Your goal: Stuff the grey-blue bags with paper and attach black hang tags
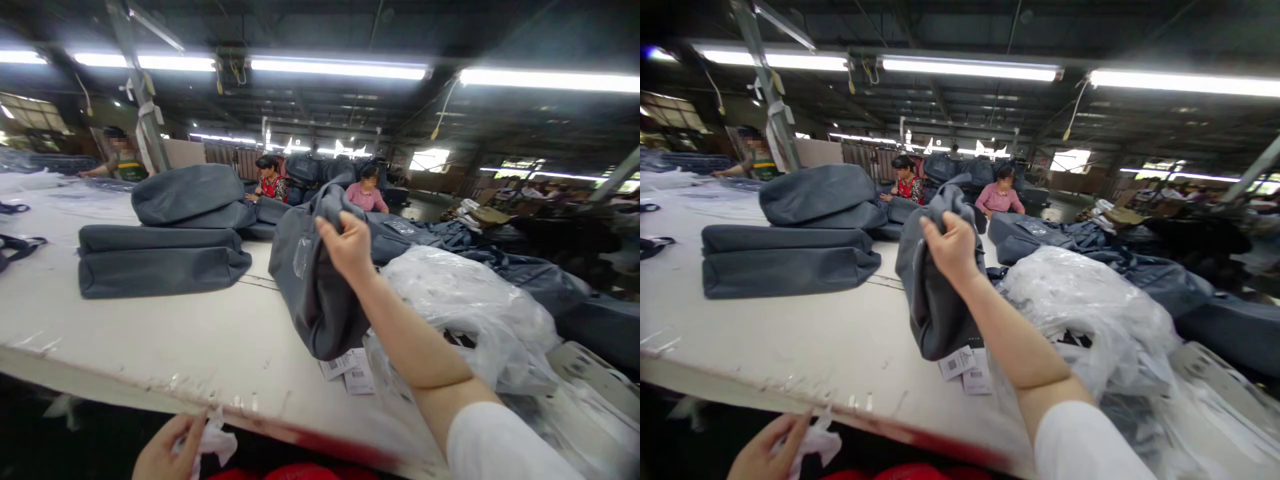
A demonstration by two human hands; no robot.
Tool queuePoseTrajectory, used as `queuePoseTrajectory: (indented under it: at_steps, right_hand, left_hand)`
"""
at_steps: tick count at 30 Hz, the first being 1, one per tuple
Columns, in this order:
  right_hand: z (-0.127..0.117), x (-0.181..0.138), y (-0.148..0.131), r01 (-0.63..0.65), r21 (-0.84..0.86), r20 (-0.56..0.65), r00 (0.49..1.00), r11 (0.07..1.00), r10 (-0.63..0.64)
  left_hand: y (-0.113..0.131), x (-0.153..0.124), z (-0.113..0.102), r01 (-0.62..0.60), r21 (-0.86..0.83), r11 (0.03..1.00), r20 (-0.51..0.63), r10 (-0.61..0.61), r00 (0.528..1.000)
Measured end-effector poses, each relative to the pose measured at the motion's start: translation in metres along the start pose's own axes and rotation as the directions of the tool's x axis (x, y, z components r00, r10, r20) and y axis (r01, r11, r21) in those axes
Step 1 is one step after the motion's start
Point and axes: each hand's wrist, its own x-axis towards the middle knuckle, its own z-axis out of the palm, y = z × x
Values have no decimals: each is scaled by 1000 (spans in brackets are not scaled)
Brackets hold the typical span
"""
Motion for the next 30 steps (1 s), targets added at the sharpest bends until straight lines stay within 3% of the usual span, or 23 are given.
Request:
queuePoseTrajectory:
  at_steps: [2,5,8,10,14,17,19,21,23,26,28,30]
  right_hand:
    - [29,-66,-26,146,-159,214,971,976,-110]
    - [67,-158,-42,244,-216,542,835,945,-92]
    - [86,-208,-38,182,-265,669,742,947,45]
    - [90,-220,-33,168,-259,705,706,951,68]
    - [84,-228,-27,183,-232,770,634,955,66]
    - [75,-225,-29,210,-177,820,572,962,26]
    - [66,-216,-37,195,-103,815,578,975,-29]
    - [53,-200,-49,154,41,762,635,987,-131]
    - [35,-180,-64,157,230,644,715,960,-271]
    - [5,-146,-84,297,369,406,801,881,-440]
    - [-8,-122,-90,431,349,287,796,832,-532]
    - [-12,-98,-88,535,299,261,750,790,-607]
  left_hand:
    - [22,23,-30,-10,0,1000,-139,10,990]
    - [61,54,-54,-102,-14,995,-122,99,988]
    - [97,74,-41,-195,-33,980,-11,195,981]
    - [110,81,-19,-152,-36,988,37,153,987]
    - [105,82,19,-9,-191,982,51,19,998]
    - [93,84,21,-92,-326,941,3,99,995]
    - [95,89,7,-197,-306,931,-16,202,979]
    - [108,97,-17,-317,-182,931,-11,321,947]
    - [133,104,-47,-442,6,897,13,442,897]
    - [178,104,-90,-608,243,756,99,604,790]
    - [202,99,-110,-683,316,659,197,658,726]
    - [215,93,-120,-715,295,634,301,648,700]
